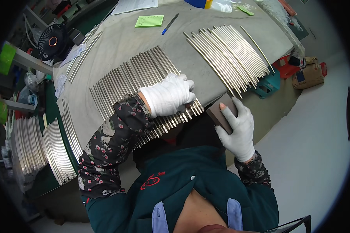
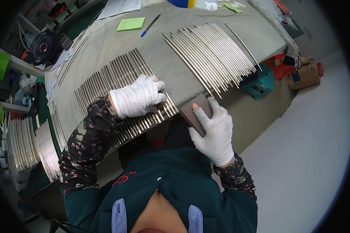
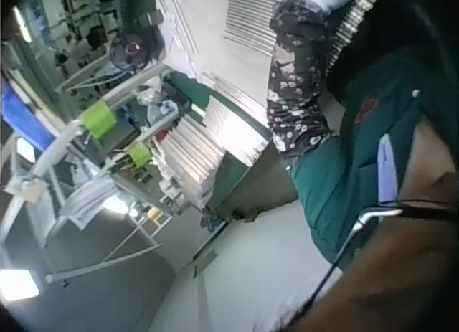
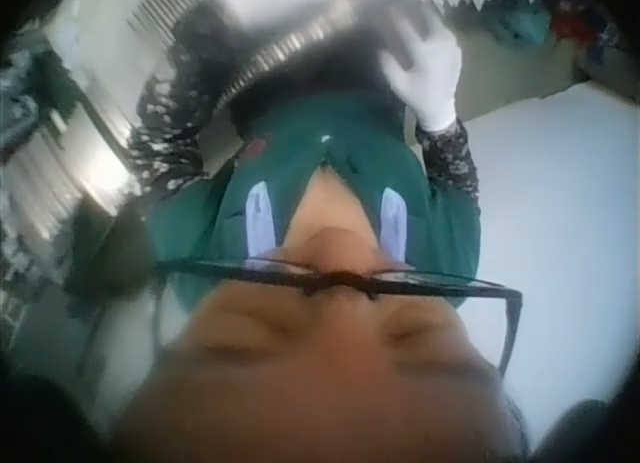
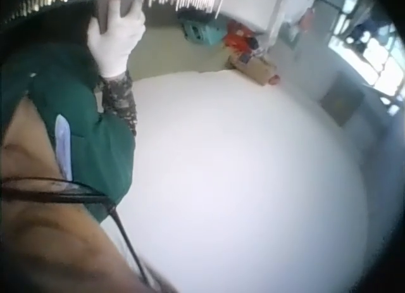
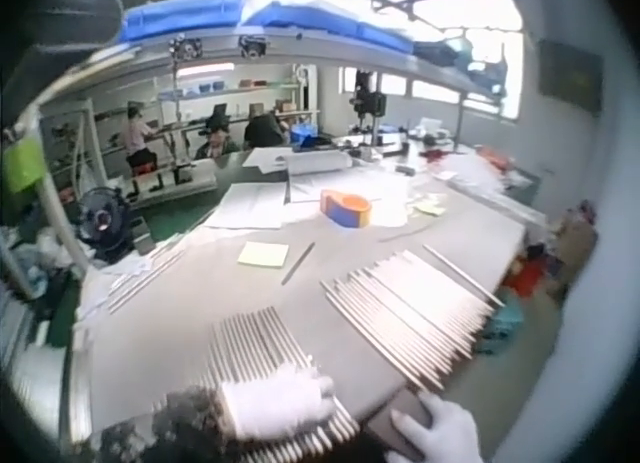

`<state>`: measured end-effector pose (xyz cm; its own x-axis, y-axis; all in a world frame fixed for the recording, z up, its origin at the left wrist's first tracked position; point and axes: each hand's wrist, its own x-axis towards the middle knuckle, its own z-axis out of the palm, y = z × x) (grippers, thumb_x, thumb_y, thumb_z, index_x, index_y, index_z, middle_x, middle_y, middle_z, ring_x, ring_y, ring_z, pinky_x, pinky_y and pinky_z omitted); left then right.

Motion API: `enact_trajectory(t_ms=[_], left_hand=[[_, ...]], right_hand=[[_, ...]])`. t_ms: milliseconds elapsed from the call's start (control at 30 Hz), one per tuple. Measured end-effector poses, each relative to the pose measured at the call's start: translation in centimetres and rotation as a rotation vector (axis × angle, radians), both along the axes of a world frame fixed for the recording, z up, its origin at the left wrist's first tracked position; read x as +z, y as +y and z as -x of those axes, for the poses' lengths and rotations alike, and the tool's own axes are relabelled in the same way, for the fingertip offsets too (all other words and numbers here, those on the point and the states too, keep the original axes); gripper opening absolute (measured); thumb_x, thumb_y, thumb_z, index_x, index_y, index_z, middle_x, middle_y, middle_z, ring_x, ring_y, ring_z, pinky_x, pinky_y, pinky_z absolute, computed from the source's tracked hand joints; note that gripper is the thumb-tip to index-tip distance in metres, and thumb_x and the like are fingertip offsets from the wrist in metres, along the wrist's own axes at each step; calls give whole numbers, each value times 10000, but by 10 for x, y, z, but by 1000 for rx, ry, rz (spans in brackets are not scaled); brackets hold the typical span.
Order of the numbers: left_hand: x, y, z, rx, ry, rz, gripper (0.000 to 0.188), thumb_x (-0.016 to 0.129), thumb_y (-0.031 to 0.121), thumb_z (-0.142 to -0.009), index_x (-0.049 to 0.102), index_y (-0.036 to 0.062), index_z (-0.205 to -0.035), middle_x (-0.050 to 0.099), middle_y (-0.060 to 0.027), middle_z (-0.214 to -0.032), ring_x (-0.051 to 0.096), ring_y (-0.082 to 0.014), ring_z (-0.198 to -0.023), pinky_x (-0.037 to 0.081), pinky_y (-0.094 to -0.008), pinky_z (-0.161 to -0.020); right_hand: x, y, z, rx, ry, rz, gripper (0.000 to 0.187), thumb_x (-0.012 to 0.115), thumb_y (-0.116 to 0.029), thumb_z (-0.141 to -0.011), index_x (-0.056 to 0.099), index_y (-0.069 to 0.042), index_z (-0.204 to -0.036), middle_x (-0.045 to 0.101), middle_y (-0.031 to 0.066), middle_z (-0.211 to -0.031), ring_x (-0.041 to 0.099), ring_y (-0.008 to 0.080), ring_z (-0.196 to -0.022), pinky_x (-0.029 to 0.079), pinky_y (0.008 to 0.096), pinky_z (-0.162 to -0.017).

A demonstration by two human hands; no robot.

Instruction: The person is inspecting, aligning, and sanding thin metal rods on a workshop table.

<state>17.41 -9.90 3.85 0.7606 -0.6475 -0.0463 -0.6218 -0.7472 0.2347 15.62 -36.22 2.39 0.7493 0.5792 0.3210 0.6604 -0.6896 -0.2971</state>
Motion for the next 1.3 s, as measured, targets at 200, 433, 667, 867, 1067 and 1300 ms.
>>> enact_trajectory(t_ms=[200,433,667,867,1067,1300], left_hand=[[-24,-3,-19,27,-36,437,216,736,165,-741,601,85,-890,605,-66,-875,577,-297,-871,461,-393,-763],[-33,-10,-19,69,-49,378,153,638,260,-837,638,138,-929,618,-25,-876,572,-260,-917,396,-410,-785],[-36,-12,-20,91,-42,377,159,631,264,-842,638,134,-934,619,-22,-884,570,-253,-917,397,-409,-791],[-31,-15,-18,144,-31,316,137,620,230,-833,649,119,-907,631,-26,-875,578,-255,-911,406,-417,-802],[-27,-17,-21,147,48,277,127,624,207,-816,659,115,-897,642,-34,-863,596,-256,-895,422,-411,-776],[-26,-17,-24,113,-14,307,114,638,202,-800,655,99,-846,647,-56,-806,613,-283,-832,473,-428,-710]], right_hand=[[1,-6,-6,-11,-39,-30,635,759,-188,-617,594,-152,-1230,470,204,-1307,490,355,-1089,409,434,-905],[16,-3,-11,13,-66,-31,631,761,-199,-615,598,-148,-1222,481,211,-1290,503,358,-1081,418,436,-901],[37,17,-32,-86,-270,305,529,721,-219,-662,611,-148,-1175,518,228,-1197,545,363,-1011,436,429,-764],[32,31,-5,280,-108,126,551,726,-218,-644,605,-166,-1179,495,222,-1234,557,336,-976,428,413,-738],[40,21,-17,170,-142,85,569,737,-232,-645,599,-167,-1193,501,225,-1227,540,344,-985,424,422,-764],[36,15,-29,29,-256,163,534,733,-217,-641,619,-153,-1159,506,218,-1217,540,340,-989,425,419,-770]])
